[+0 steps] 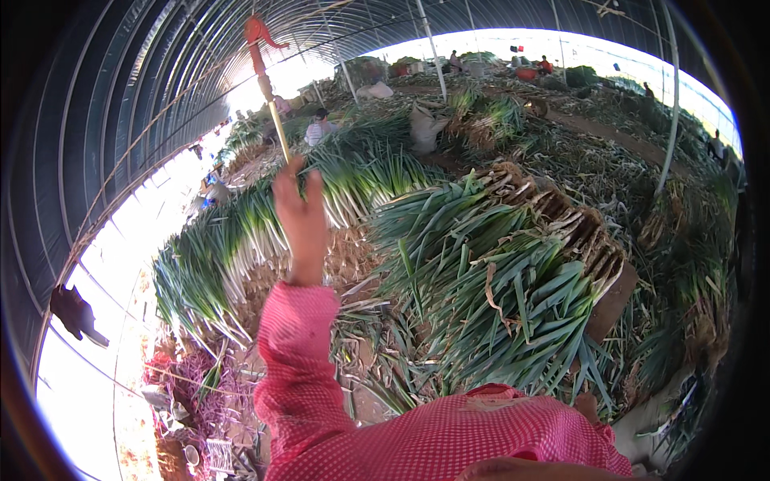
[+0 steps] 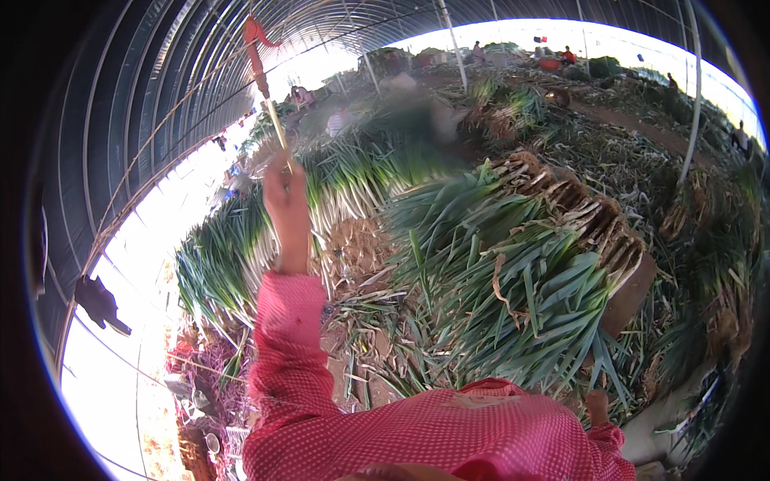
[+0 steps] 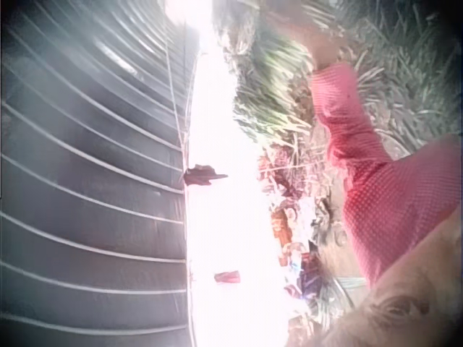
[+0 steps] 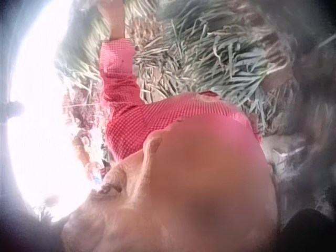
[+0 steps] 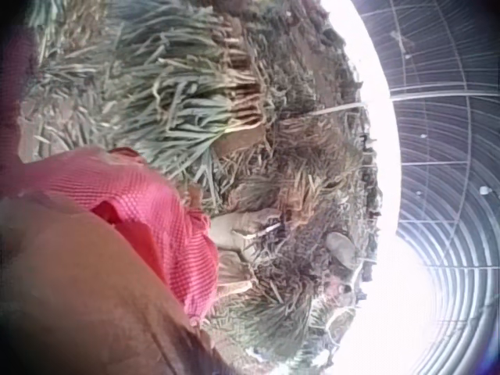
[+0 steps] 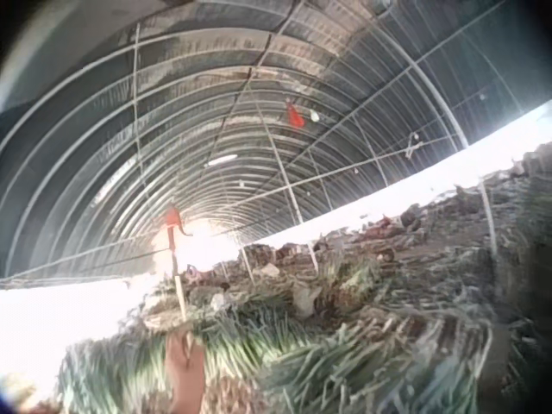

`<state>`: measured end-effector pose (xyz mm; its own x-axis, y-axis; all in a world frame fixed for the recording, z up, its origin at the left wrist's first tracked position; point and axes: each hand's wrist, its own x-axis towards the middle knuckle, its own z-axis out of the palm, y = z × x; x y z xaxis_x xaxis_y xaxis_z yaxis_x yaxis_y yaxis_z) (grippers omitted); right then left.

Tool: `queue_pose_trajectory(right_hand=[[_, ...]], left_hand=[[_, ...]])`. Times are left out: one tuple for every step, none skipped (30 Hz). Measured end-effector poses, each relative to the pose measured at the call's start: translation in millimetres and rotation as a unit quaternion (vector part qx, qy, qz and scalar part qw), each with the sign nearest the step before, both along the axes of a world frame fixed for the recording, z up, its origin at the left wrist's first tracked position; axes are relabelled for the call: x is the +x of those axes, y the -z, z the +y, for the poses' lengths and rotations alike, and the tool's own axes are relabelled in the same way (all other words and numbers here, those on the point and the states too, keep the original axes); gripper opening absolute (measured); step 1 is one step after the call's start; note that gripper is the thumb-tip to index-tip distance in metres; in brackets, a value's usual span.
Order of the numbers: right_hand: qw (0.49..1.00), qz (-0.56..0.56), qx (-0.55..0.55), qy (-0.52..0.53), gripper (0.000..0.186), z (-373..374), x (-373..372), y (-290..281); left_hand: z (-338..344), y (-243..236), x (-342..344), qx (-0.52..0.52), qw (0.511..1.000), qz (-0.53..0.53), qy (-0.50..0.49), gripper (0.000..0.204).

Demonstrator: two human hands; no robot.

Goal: The person repeatedly picks up bunches of green onions from a large pile, aligns them, and places them back down. The person handles the vegetables by hand, sorting and organizing them in a repetitive manner.

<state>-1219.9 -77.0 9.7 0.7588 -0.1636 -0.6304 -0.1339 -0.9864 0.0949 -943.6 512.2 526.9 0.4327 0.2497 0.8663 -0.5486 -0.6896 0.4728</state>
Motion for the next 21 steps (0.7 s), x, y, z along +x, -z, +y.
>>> queue_pose_trajectory(right_hand=[[0.998,-0.038,0.009,0.04,0.03,8,-4,0],[1.0,-0.01,0.018,0.02,0.029,16,-5,-1],[0.999,-0.015,0.024,0.029,0.028,24,-9,-1],[0.999,-0.018,0.031,0.037,0.027,32,-14,-2],[0.998,-0.021,0.039,0.046,0.026,40,-19,-2],[0.997,-0.023,0.047,0.055,0.025,47,-27,-3],[0.996,-0.024,0.053,0.066,0.025,55,-33,-3],[0.995,-0.026,0.061,0.077,0.024,61,-42,-4],[0.993,-0.025,0.068,0.091,0.023,66,-52,-4],[0.991,-0.023,0.073,0.107,0.022,71,-64,-3],[0.989,-0.02,0.079,0.125,0.021,74,-76,-1],[0.986,-0.016,0.083,0.143,0.02,77,-92,1],[0.984,-0.008,0.085,0.158,0.019,79,-107,6],[0.981,0.0,0.085,0.172,0.018,81,-126,11],[0.979,0.008,0.085,0.184,0.017,83,-146,18],[0.977,0.015,0.085,0.194,0.017,86,-167,26],[0.976,0.023,0.084,0.202,0.016,89,-189,35],[0.974,0.029,0.084,0.21,0.015,92,-208,45],[0.973,0.034,0.085,0.213,0.014,95,-228,54],[0.972,0.036,0.086,0.217,0.013,97,-243,63],[0.972,0.036,0.088,0.217,0.012,98,-252,70]], left_hand=[[20,-27,24,0.028,0.997,-0.062,-0.032,0.052],[39,-50,48,0.06,0.991,-0.074,-0.095,0.058],[54,-70,73,0.028,0.995,-0.031,-0.086,0.067],[68,-84,95,0.007,0.997,0.035,-0.073,0.077],[76,-92,119,-0.047,0.997,0.062,-0.008,0.084],[85,-97,138,-0.081,0.99,0.112,0.033,0.074],[93,-103,156,-0.077,0.978,0.157,0.112,0.061],[100,-112,173,-0.07,0.957,0.204,0.193,0.05],[107,-118,189,-0.092,0.953,0.195,0.211,0.037],[114,-129,205,-0.103,0.948,0.184,0.237,0.027],[122,-143,222,-0.146,0.93,0.143,0.306,0.021],[132,-171,240,-0.19,0.919,0.145,0.314,0.02],[150,-200,252,-0.174,0.898,0.16,0.372,0.019],[162,-235,269,-0.265,0.855,0.145,0.421,0.02],[178,-257,283,-0.256,0.861,0.09,0.431,0.019],[191,-279,295,-0.283,0.851,0.042,0.44,0.019],[198,-300,303,-0.338,0.817,0.005,0.466,0.019],[198,-301,311,-0.322,0.823,0.032,0.466,0.017],[193,-299,311,-0.332,0.798,0.067,0.499,0.017],[179,-279,307,-0.406,0.783,0.052,0.468,0.012],[156,-243,298,-0.272,0.888,0.054,0.367,0.012]])
